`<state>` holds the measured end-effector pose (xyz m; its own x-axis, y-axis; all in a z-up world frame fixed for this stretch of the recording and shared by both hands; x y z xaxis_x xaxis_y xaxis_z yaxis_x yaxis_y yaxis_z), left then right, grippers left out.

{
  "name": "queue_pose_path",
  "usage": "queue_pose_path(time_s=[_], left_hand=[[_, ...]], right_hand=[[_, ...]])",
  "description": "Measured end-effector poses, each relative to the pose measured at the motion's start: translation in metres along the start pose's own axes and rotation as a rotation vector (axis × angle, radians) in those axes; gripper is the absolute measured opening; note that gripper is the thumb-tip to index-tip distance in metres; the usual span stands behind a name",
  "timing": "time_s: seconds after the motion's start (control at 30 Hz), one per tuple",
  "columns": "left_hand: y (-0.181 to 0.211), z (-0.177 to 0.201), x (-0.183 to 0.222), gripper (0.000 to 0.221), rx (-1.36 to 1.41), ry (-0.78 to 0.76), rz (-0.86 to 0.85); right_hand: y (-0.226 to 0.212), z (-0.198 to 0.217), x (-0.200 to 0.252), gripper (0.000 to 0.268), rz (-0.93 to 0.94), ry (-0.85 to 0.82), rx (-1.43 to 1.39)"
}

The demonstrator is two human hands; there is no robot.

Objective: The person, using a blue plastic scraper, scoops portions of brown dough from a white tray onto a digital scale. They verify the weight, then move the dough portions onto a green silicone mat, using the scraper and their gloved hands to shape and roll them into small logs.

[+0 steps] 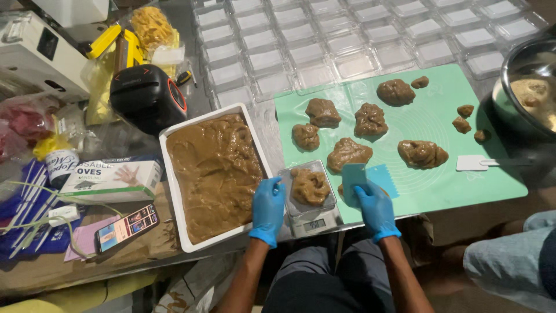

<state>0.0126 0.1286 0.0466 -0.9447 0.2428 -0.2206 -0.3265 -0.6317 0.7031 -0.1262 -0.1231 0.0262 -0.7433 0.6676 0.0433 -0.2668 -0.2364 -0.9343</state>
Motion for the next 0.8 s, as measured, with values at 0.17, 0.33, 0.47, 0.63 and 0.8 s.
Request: queue_pose_path(time_s=[0.17, 0.33, 0.47, 0.63, 0.8], left_hand=[[-0.005, 0.037, 0.016, 0.021, 0.142, -0.068, 0.07], [0.003, 0.028, 0.031, 0.019, 0.1, -0.104, 0.008], [0.005, 0.026, 0.034, 0.017, 0.05, -0.104, -0.033], [0.005, 0.028, 0.027, 0.015, 0.003, -0.121, -0.026], [-0.002, 0.03, 0.027, 0.014, 0.024, -0.107, -0.034]], right_hand=[[0.013, 0.022, 0.026, 0.033, -0.17, 0.023, -0.11], [0.018, 0.017, 0.045, 0.033, -0.14, 0.003, -0.014], [0.012, 0.012, 0.053, 0.032, -0.148, 0.008, 0.002], [0.01, 0.008, 0.057, 0.032, -0.171, -0.011, -0.003], [0.011, 0.011, 0.062, 0.032, -0.168, 0.0, 0.0]])
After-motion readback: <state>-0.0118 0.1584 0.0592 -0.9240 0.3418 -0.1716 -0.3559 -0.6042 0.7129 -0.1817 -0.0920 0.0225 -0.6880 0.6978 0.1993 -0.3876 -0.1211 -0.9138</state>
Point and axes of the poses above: each hand's wrist, its own x-axis away from the middle knuckle, its own z-axis out of the back of the hand, y = z × x, the point moved 2 cm from there along -x, towards the middle knuckle, and after that the axes turned 12 degrees about -x, right-handed, at the moved point
